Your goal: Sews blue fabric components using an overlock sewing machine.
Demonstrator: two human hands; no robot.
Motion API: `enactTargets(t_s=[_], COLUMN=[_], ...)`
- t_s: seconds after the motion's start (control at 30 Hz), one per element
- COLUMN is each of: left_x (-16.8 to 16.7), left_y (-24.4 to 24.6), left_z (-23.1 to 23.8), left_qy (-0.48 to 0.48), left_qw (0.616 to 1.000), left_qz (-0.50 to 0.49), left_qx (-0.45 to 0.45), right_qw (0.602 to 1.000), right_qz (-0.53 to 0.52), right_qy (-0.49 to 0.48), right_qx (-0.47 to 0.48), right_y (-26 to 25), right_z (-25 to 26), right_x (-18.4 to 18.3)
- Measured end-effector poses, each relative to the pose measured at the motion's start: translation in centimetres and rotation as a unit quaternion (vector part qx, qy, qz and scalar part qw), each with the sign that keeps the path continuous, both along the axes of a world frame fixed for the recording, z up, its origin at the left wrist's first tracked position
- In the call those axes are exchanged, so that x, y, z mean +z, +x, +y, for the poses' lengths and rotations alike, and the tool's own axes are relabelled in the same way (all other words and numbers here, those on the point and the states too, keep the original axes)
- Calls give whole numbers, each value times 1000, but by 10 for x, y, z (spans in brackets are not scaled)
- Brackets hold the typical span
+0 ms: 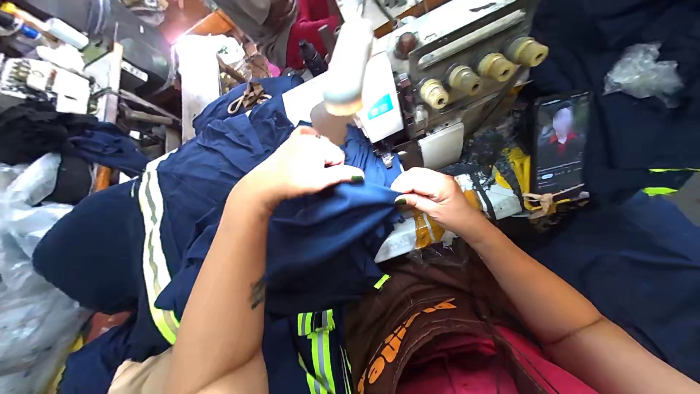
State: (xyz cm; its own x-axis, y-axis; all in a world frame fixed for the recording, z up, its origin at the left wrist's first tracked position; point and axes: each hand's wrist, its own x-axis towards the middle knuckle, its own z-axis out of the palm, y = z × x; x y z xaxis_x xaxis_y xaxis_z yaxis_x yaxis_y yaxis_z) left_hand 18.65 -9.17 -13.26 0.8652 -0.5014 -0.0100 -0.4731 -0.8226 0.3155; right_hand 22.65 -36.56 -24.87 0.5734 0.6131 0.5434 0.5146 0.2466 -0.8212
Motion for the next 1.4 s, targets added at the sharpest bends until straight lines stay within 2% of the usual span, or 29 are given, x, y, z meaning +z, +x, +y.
enactTargets(t_s=[0.07,0.13,0.2,0.27,0.37,0.43,0.5,0.6,0.63,0.7,0.77,0.8,0.87,0.93,0.97,1.03,1.1,1.13,1.2,1.23,1.3,1.4], left_x=[36,74,97,97,103,103,108,121,126,130,128,128,132,132,128,120,114,113,115,117,121,117], left_y=[-28,-78,-124,-145,-135,-129,-129,-141,-143,-142,-133,-130,-129,-135,-139,-146,-147,-146,-145,-143,-141,-141], left_z=[-34,-63,-68,-42,9,19,0,-34,-52,-90,-115,-117,-104,-74,-60,-42,-37,-38,-43,-46,-50,-50], left_qy=[36,81,113,131,179,199,190,106,98,128,174,203,268,304,307,294,275,264,249,248,260,291], left_qw=[999,994,991,987,975,971,974,986,985,975,962,956,943,928,924,927,932,934,937,938,939,933], left_qz=[-29,-69,-76,-82,-71,-70,-85,-129,-144,-177,-207,-209,-198,-199,-203,-196,-190,-191,-195,-196,-187,-181], left_qx=[-29,-31,-12,38,108,111,90,13,-12,-38,-48,-35,24,82,102,128,142,147,148,143,129,110], right_qw=[1000,999,998,997,996,998,999,984,985,985,977,964,914,888,888,915,964,974,973,969,970,983], right_qz=[0,1,6,-2,-12,-16,3,66,69,29,-29,-48,-81,-131,-147,-129,-127,-134,-159,-182,-207,-115], right_qy=[4,6,14,25,34,35,41,-1,-51,-168,-201,-240,-358,-389,-376,-326,-221,-181,-137,-131,-119,-50], right_qx=[13,40,65,79,81,50,-35,-166,-148,-22,71,106,174,207,219,202,77,1,-98,-107,-49,131], right_y=[2,6,9,13,14,8,-8,-50,-68,-98,-112,-111,-95,-72,-59,-38,-26,-22,-17,-17,-29,-46], right_z=[-1,-2,-2,-3,-1,-1,-3,-1,5,24,51,63,72,62,52,29,17,18,31,38,45,41], right_x=[-2,-5,-7,-7,-8,-5,-6,-21,-23,-12,0,10,34,46,49,59,65,68,70,71,80,106])
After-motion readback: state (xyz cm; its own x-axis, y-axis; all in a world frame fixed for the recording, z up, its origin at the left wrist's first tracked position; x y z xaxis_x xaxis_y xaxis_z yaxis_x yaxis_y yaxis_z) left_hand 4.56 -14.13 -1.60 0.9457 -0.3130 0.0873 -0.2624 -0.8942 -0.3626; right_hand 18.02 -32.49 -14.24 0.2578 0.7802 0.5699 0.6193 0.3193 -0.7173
